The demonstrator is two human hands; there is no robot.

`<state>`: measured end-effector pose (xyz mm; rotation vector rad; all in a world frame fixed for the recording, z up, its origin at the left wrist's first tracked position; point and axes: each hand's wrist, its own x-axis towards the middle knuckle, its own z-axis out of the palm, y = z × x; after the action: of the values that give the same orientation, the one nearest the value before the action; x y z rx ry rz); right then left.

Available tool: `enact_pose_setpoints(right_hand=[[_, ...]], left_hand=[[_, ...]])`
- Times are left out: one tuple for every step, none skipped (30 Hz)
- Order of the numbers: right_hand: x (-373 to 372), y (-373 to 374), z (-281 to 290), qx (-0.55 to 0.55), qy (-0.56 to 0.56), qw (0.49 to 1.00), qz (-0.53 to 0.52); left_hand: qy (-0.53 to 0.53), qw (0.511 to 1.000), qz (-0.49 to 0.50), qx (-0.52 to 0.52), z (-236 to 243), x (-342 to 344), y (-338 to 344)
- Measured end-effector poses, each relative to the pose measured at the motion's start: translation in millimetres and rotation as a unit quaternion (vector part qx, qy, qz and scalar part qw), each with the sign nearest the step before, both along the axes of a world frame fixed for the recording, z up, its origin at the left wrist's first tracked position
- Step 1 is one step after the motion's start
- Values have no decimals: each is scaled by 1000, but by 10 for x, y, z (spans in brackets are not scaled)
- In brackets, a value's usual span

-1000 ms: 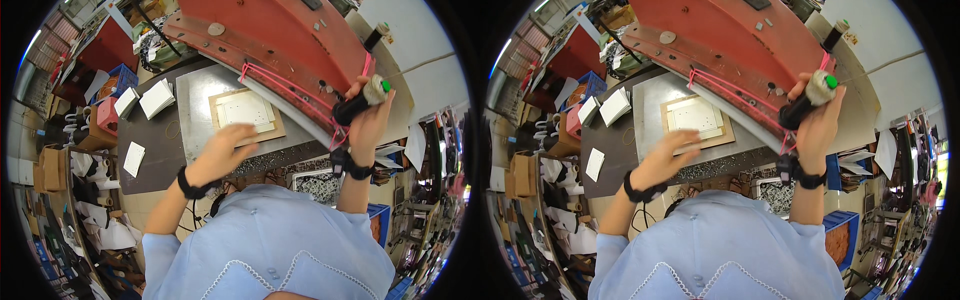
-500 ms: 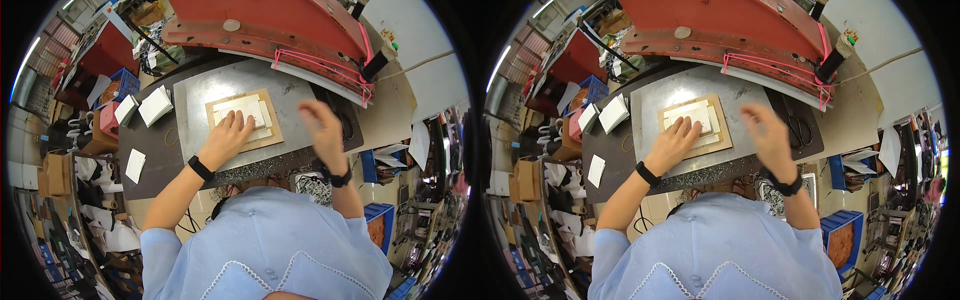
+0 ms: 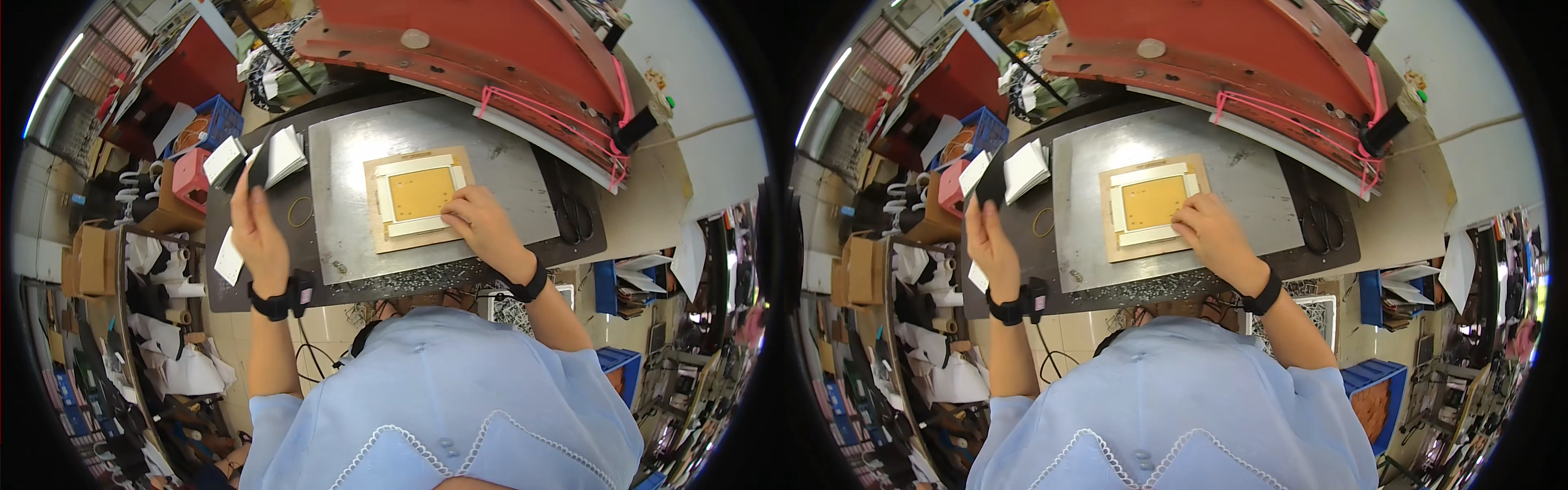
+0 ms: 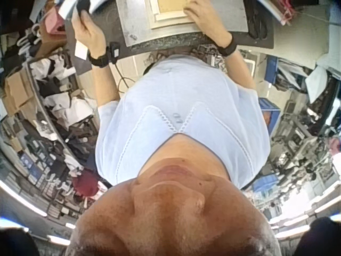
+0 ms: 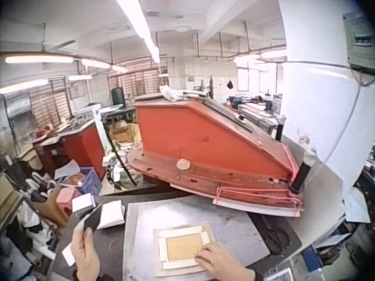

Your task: Using a manual press to punch patterns or holes into leather/fabric components.

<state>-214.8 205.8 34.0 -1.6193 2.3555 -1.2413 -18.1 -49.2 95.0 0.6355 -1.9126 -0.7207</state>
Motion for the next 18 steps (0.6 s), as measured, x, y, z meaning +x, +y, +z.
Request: enact_pose_setpoints(right_hand=[[-7, -6, 19, 7, 3, 1000, 2], [-11, -26, 50, 10, 5, 1000, 7], [-19, -56, 67, 13, 9, 1000, 12], [-20, -98, 72, 14, 23, 1000, 16], [-13, -137, 68, 17, 36, 999, 20], [-18, -159, 64, 19, 50, 998, 21], [-27, -178, 75, 4, 58, 998, 18], [-34, -205, 99, -9, 68, 997, 18], [-18, -227, 139, -22, 76, 997, 17], [-1, -252, 209, -31, 44, 998, 16], [11, -255, 312, -40, 12, 999, 15], [23, -256, 425, -48, -19, 999, 14], [46, -243, 539, -52, -47, 997, 19], [81, -195, 638, -58, -74, 995, 22], [128, -130, 731, -64, -103, 992, 26], [175, -27, 827, -38, -142, 989, 3], [221, 122, 906, -11, -180, 983, -20], [259, 283, 944, 17, -217, 975, -45]], left_hand=[[-38, 999, 28, 12, -9, 168, -72], [-77, 995, 60, 20, 13, 374, -156], [-142, 983, 89, -75, -74, 607, -334], [-205, 957, 116, -167, -279, 864, -579], [-269, 918, 142, -255, -445, 1098, -752], [-357, 892, 152, -233, -512, 1244, -797], [-345, 905, 144, -203, -591, 1296, -813], [-331, 918, 138, -170, -648, 1316, -788], [-321, 928, 105, -160, -646, 1285, -775], [-309, 936, 69, -151, -624, 1178, -798], [-297, 944, 32, -140, -616, 1050, -825], [-297, 946, 1, -130, -624, 912, -877], [-297, 947, -31, -120, -630, 754, -957], [-293, 946, -56, -130, -656, 572, -1048], [-291, 943, -81, -141, -674, 416, -1143], [-287, 941, -84, -158, -667, 285, -1240], [-283, 939, -87, -174, -672, 162, -1336], [-277, 937, -92, -190, -698, 44, -1437]])
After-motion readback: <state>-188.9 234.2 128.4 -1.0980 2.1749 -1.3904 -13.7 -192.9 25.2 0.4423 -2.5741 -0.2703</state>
